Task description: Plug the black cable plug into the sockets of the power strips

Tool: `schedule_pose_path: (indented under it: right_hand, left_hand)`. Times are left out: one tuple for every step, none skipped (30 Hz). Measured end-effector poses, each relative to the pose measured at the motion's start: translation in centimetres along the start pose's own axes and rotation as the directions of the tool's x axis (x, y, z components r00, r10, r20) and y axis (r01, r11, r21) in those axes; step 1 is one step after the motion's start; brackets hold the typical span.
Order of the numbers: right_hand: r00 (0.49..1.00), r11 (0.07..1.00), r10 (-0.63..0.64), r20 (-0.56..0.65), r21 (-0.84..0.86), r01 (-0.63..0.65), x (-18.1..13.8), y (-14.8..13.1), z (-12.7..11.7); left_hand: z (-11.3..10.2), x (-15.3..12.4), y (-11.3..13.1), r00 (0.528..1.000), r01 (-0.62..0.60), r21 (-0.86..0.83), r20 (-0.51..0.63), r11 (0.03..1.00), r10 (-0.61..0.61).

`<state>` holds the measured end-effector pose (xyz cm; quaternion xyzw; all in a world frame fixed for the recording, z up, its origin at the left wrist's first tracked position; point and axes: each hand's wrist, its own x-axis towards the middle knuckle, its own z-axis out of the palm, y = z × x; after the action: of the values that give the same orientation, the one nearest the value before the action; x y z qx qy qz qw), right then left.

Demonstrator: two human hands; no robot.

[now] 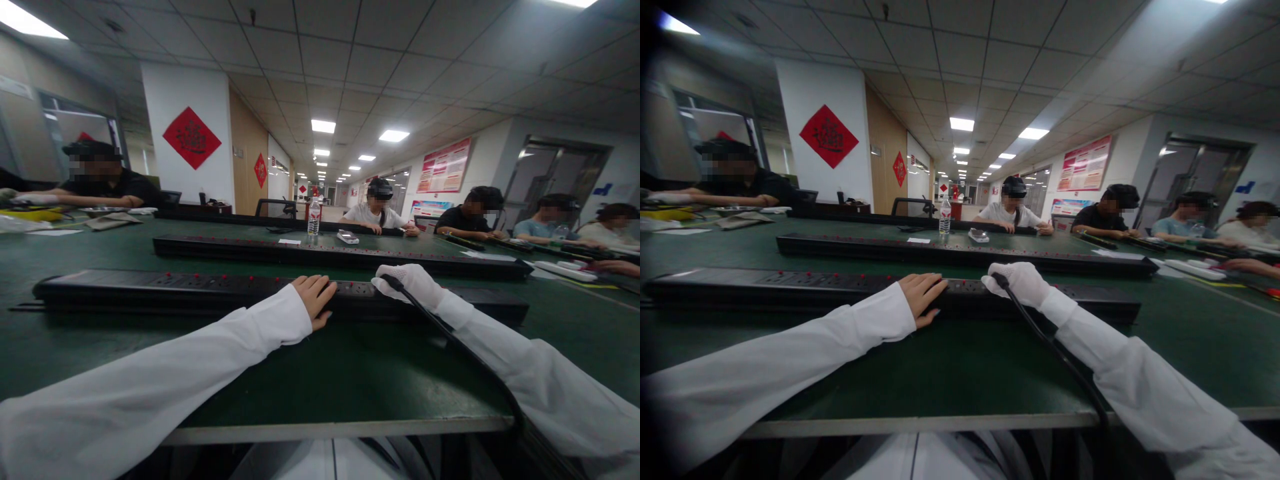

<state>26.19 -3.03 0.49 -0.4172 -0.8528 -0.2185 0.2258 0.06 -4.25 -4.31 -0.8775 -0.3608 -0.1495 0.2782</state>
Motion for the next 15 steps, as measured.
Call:
schedule_pose_path:
  right_hand:
    - [1.0, 1.0, 0.001, 0.003, 0.0, -0.001, 0.0, -0.03, -0.02]
    - [1.0, 1.0, 0.0, 0.008, 0.001, 0.0, 0.0, -0.06, -0.04]
    - [1.0, 1.0, 0.0, 0.013, 0.003, 0.0, 0.0, -0.08, -0.08]
    - [1.0, 1.0, 0.0, 0.017, 0.004, 0.0, 0.0, -0.1, -0.12]
    - [1.0, 1.0, -0.001, 0.021, 0.005, 0.001, 0.0, -0.11, -0.15]
    - [1.0, 1.0, -0.001, 0.023, 0.004, 0.001, -0.01, -0.1, -0.18]
    - [1.0, 1.0, -0.002, 0.024, 0.003, 0.002, -0.01, -0.08, -0.18]
    - [1.0, 1.0, -0.004, 0.021, 0.001, 0.004, -0.01, -0.05, -0.16]
    - [1.0, 1.0, -0.005, 0.019, -0.001, 0.005, -0.01, -0.01, -0.12]
    - [1.0, 1.0, -0.005, 0.015, -0.004, 0.005, -0.01, 0.04, -0.07]
    - [1.0, 1.0, -0.003, 0.011, -0.007, 0.003, -0.01, 0.08, -0.01]
    - [1.0, 1.0, -0.001, 0.008, -0.009, 0.001, -0.01, 0.12, 0.04]
    - [1.0, 1.0, -0.001, 0.007, -0.01, 0.001, -0.01, 0.14, 0.09]
    - [1.0, 1.0, -0.001, 0.009, -0.01, 0.001, -0.01, 0.16, 0.12]
    - [1.0, 1.0, -0.001, 0.012, -0.011, 0.002, 0.0, 0.17, 0.12]
  left_hand:
    - [-0.02, 0.0, 0.0, 1.0, 0.001, -0.001, 0.002, 1.0, -0.001]
    - [-0.04, -0.01, 0.0, 1.0, 0.001, -0.001, 0.004, 1.0, -0.001]
    - [-0.05, -0.01, 0.01, 1.0, 0.001, 0.001, 0.005, 1.0, -0.001]
    - [-0.05, -0.01, 0.01, 1.0, 0.001, 0.003, 0.006, 1.0, -0.001]
    - [-0.06, -0.01, 0.01, 1.0, 0.0, 0.005, 0.007, 1.0, 0.0]
    - [-0.07, -0.01, 0.01, 1.0, 0.0, 0.007, 0.008, 1.0, 0.0]
    - [-0.09, -0.01, 0.01, 1.0, -0.001, 0.008, 0.009, 1.0, 0.001]
    - [-0.1, -0.02, 0.01, 1.0, -0.002, 0.007, 0.008, 1.0, 0.002]
    - [-0.11, -0.02, 0.0, 1.0, -0.003, 0.005, 0.006, 1.0, 0.003]
    - [-0.11, -0.03, 0.0, 1.0, -0.003, 0.003, 0.003, 1.0, 0.003]
    - [-0.09, -0.04, -0.01, 1.0, -0.003, 0.001, 0.0, 1.0, 0.003]
    - [-0.06, -0.04, -0.02, 1.0, -0.003, -0.001, -0.002, 1.0, 0.003]
    - [0.0, -0.05, -0.03, 1.0, -0.002, -0.001, -0.003, 1.0, 0.002]
    - [0.07, -0.05, -0.03, 1.0, -0.002, -0.001, -0.005, 1.0, 0.002]
    - [0.16, -0.05, -0.04, 1.0, -0.001, 0.001, -0.007, 1.0, 0.001]
